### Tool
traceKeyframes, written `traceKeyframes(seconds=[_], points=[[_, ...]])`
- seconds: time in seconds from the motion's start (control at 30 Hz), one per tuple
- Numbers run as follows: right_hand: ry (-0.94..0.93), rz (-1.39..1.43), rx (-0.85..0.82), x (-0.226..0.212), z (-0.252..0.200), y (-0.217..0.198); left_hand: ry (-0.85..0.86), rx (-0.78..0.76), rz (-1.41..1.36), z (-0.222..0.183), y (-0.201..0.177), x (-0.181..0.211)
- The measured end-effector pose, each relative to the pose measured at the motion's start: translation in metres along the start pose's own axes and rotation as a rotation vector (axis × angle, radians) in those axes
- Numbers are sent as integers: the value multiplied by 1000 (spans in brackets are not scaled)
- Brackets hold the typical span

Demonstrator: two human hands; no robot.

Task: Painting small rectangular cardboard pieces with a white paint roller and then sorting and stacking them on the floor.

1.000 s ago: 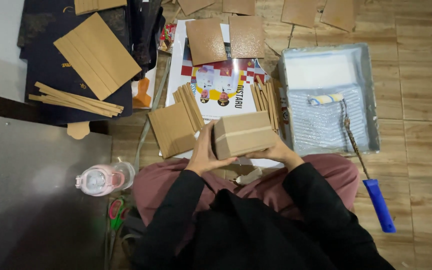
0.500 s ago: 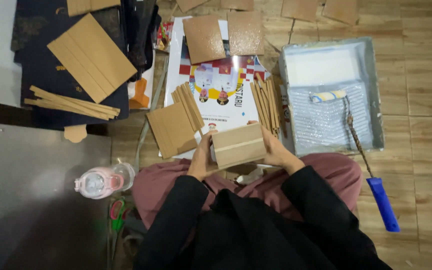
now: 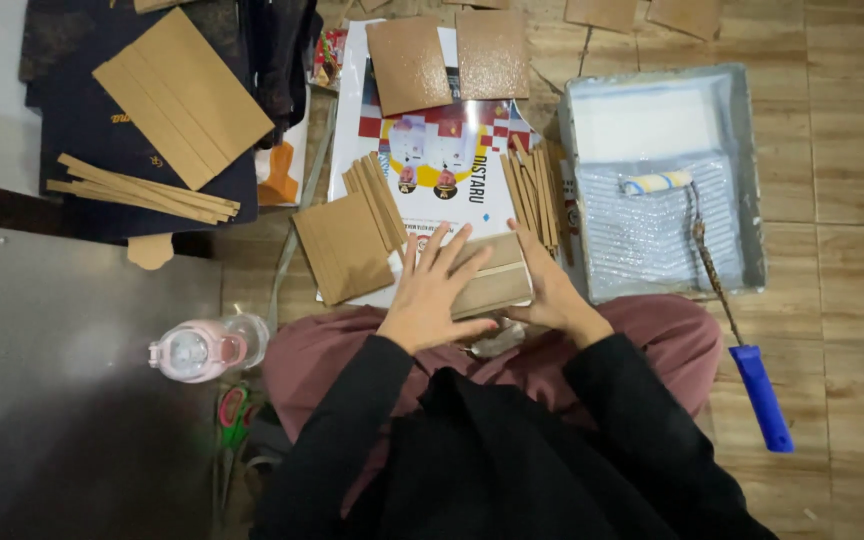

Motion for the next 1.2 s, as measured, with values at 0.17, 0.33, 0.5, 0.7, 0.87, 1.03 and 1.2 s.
traceKeyframes(seconds=[0.17,0.33,0.5,0.7,0.87,1.03,1.2], points=[[-335,-405,472,-68,-41,-24,-51,-74,112,-2,20,-9],[-380,-634,562,-69,-52,-11,-39,-56,160,-1,18,-8],[-391,-790,609,-77,-55,-8,-43,-66,149,-1,16,-6],[-385,-850,634,-75,-61,-3,-50,-50,167,1,16,-9],[-383,-860,637,-83,-61,-4,-39,-11,164,0,18,-10],[-378,-896,643,-79,-62,-2,-46,26,166,0,21,-11],[-351,-875,617,-76,-63,-1,-53,63,132,-1,23,-11]])
Point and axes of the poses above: each hand's wrist, its own z-axis towards the middle knuckle, its own y-axis out of the palm, x = y × z, the point moved 9 cm from there along z, towards the middle knuckle, and after that the axes turned 6 degrees about y, right-handed, at the moved point
